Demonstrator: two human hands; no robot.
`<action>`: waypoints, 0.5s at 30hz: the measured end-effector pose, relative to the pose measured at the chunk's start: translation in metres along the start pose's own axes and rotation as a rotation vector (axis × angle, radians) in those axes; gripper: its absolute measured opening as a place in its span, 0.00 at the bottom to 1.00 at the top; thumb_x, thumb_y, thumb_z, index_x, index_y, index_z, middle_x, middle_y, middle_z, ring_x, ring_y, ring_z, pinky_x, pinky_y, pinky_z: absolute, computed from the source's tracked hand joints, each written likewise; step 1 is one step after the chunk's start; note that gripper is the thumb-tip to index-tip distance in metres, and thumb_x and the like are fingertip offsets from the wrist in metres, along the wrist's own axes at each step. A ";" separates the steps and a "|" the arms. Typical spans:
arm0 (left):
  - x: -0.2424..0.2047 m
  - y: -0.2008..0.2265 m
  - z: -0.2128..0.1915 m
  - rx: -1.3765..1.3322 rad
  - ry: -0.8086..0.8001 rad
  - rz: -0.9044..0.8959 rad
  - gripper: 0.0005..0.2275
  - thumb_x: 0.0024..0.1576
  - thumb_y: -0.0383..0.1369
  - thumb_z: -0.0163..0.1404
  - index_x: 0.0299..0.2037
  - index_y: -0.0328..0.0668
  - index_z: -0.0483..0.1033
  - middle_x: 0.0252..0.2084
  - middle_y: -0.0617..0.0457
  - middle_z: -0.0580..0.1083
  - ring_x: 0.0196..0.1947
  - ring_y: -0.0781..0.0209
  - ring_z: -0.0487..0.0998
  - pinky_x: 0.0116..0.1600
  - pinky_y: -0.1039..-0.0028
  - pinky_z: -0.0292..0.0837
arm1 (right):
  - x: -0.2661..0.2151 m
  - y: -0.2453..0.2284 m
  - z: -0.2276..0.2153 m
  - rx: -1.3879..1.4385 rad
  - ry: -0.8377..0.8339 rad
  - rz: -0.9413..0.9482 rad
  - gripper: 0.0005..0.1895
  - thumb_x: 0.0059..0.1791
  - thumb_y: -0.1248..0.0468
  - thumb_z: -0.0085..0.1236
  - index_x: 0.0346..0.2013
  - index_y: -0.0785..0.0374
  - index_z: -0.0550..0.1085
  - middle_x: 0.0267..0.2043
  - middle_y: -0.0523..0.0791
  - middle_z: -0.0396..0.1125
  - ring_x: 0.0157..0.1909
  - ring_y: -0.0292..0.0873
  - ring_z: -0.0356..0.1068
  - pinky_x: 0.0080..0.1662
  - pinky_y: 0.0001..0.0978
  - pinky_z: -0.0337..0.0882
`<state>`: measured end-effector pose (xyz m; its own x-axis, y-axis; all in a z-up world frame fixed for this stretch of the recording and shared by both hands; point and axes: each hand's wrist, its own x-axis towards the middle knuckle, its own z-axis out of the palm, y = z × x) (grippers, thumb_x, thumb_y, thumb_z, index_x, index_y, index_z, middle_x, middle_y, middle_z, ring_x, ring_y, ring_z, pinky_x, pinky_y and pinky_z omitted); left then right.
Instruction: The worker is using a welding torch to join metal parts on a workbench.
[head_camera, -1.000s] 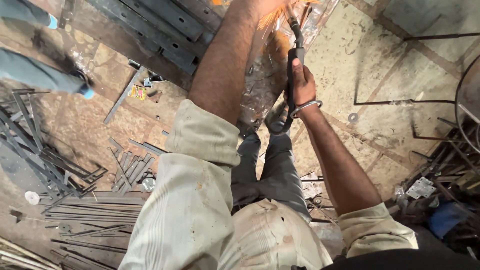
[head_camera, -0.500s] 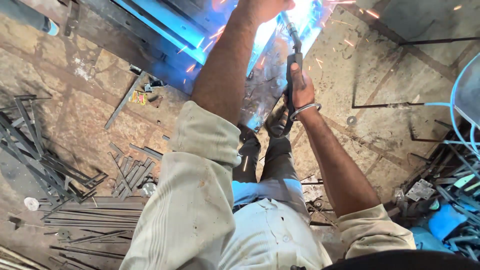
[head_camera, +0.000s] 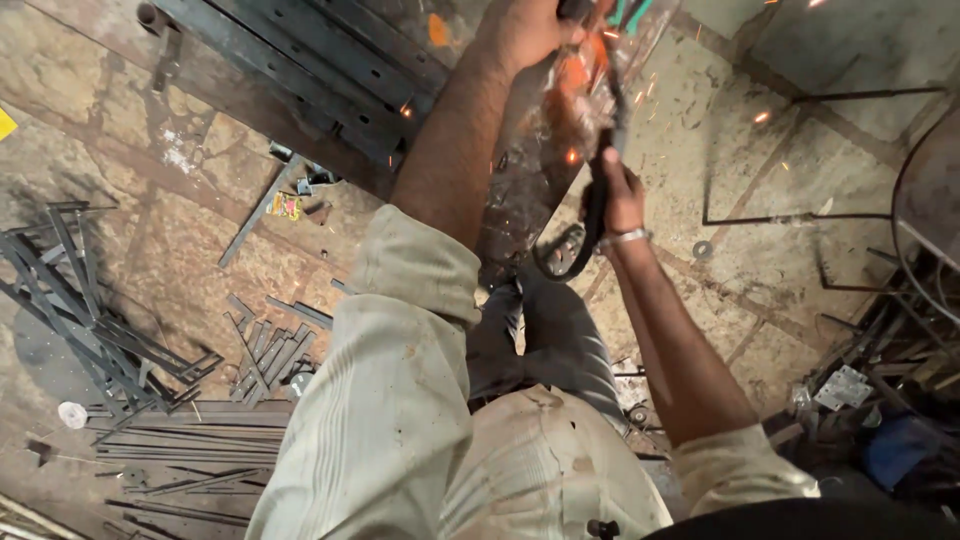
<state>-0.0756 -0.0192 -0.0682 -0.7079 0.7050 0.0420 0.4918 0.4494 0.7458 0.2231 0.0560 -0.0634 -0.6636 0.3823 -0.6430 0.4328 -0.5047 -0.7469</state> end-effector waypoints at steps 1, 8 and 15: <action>0.000 0.004 -0.005 0.007 0.015 0.040 0.21 0.45 0.44 0.68 0.43 0.40 0.81 0.37 0.43 0.81 0.39 0.44 0.82 0.42 0.57 0.75 | -0.007 0.003 -0.009 0.087 0.026 -0.010 0.30 0.53 0.37 0.54 0.45 0.63 0.71 0.23 0.44 0.64 0.21 0.41 0.64 0.25 0.34 0.66; -0.005 0.002 -0.002 0.124 0.002 0.032 0.21 0.48 0.45 0.67 0.39 0.36 0.79 0.40 0.40 0.78 0.45 0.38 0.78 0.48 0.53 0.72 | -0.057 -0.008 -0.077 0.458 0.079 0.073 0.36 0.52 0.31 0.46 0.55 0.58 0.70 0.27 0.43 0.63 0.28 0.43 0.64 0.40 0.47 0.71; -0.019 0.009 -0.006 0.077 0.093 0.203 0.20 0.52 0.45 0.67 0.37 0.35 0.77 0.36 0.38 0.77 0.40 0.35 0.78 0.43 0.52 0.71 | -0.098 -0.104 -0.075 0.409 0.075 -0.070 0.31 0.55 0.35 0.46 0.56 0.58 0.68 0.35 0.45 0.67 0.34 0.47 0.69 0.41 0.46 0.71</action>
<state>-0.0613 -0.0317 -0.0585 -0.6323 0.7332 0.2502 0.6637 0.3461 0.6631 0.2889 0.1285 0.0647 -0.6304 0.4740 -0.6148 0.1006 -0.7354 -0.6701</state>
